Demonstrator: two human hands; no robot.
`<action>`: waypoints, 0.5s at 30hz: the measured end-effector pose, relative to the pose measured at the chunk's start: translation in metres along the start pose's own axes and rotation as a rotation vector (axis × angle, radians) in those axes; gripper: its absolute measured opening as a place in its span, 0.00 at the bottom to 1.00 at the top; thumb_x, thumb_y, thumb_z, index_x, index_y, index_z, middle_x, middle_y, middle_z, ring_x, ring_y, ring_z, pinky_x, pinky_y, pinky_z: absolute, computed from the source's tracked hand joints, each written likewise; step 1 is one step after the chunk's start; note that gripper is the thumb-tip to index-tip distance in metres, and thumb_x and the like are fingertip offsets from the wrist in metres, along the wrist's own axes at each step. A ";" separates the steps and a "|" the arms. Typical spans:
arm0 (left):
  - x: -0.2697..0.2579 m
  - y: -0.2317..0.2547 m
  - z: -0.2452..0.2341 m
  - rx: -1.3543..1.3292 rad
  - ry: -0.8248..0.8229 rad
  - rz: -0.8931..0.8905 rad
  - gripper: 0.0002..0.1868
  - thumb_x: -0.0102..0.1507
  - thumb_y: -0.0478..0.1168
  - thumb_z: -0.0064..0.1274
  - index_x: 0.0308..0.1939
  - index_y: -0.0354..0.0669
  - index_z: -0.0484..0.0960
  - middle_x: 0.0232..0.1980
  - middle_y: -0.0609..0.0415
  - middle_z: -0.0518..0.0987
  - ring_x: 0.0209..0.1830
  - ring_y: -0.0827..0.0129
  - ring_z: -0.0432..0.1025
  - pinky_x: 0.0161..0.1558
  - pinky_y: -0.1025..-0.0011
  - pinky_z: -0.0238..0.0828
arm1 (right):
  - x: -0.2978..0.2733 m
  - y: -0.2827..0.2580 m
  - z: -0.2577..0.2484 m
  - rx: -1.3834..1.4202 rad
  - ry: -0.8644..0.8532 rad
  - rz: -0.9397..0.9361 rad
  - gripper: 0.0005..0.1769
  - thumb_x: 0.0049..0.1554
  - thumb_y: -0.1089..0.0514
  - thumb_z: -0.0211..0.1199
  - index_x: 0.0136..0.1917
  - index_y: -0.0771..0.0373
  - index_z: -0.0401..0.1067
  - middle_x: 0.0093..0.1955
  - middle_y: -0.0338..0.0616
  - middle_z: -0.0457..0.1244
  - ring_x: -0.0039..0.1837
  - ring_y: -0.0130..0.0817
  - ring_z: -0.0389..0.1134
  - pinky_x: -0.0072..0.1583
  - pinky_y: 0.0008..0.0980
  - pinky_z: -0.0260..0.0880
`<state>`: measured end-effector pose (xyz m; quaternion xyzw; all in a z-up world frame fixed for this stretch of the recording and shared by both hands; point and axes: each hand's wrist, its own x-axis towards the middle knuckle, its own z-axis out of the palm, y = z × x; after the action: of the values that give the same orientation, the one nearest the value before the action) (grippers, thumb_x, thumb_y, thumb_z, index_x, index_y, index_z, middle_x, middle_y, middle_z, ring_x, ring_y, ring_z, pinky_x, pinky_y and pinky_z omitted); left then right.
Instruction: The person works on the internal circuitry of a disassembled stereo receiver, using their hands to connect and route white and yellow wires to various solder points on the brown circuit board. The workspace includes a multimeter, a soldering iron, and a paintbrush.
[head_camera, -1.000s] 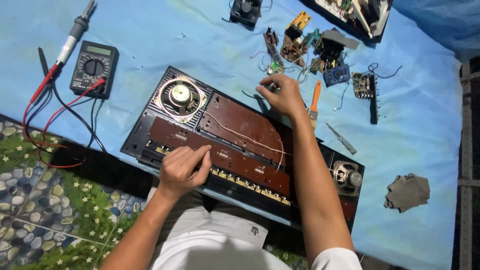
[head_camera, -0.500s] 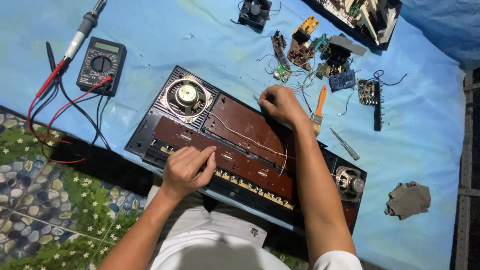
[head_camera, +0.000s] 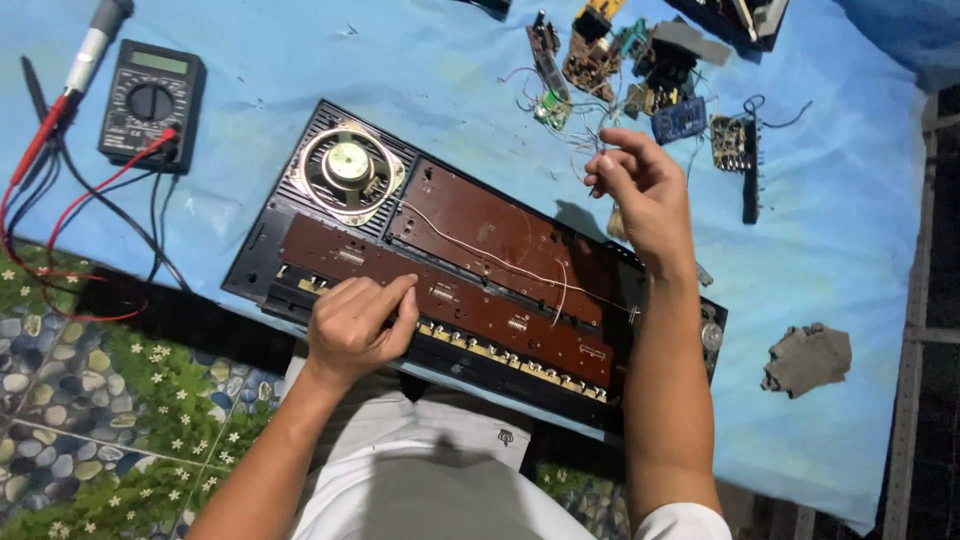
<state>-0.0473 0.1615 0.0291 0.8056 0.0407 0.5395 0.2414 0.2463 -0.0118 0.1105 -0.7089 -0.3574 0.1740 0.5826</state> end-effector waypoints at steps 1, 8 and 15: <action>-0.001 -0.001 0.000 -0.009 -0.006 0.003 0.04 0.62 0.31 0.57 0.36 0.35 0.87 0.18 0.52 0.69 0.16 0.61 0.67 0.26 0.70 0.71 | -0.006 0.001 -0.006 -0.001 0.010 0.004 0.15 0.67 0.66 0.58 0.66 0.71 0.67 0.48 0.53 0.67 0.50 0.34 0.71 0.51 0.29 0.76; -0.005 -0.003 0.000 -0.010 -0.044 0.019 0.04 0.61 0.29 0.58 0.36 0.34 0.88 0.18 0.52 0.69 0.15 0.62 0.67 0.25 0.69 0.70 | -0.049 -0.001 -0.027 0.228 0.242 0.133 0.11 0.66 0.65 0.60 0.60 0.72 0.69 0.50 0.59 0.69 0.51 0.41 0.76 0.52 0.31 0.82; 0.017 0.029 -0.003 -0.199 -0.070 -0.294 0.08 0.65 0.29 0.57 0.47 0.32 0.88 0.25 0.47 0.77 0.24 0.53 0.73 0.31 0.62 0.73 | -0.086 -0.015 -0.030 0.261 0.339 0.107 0.13 0.65 0.59 0.61 0.58 0.69 0.67 0.50 0.57 0.69 0.52 0.40 0.76 0.53 0.30 0.83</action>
<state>-0.0485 0.1422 0.0575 0.7816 0.0961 0.4712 0.3973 0.2028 -0.0930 0.1175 -0.6643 -0.1907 0.1276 0.7114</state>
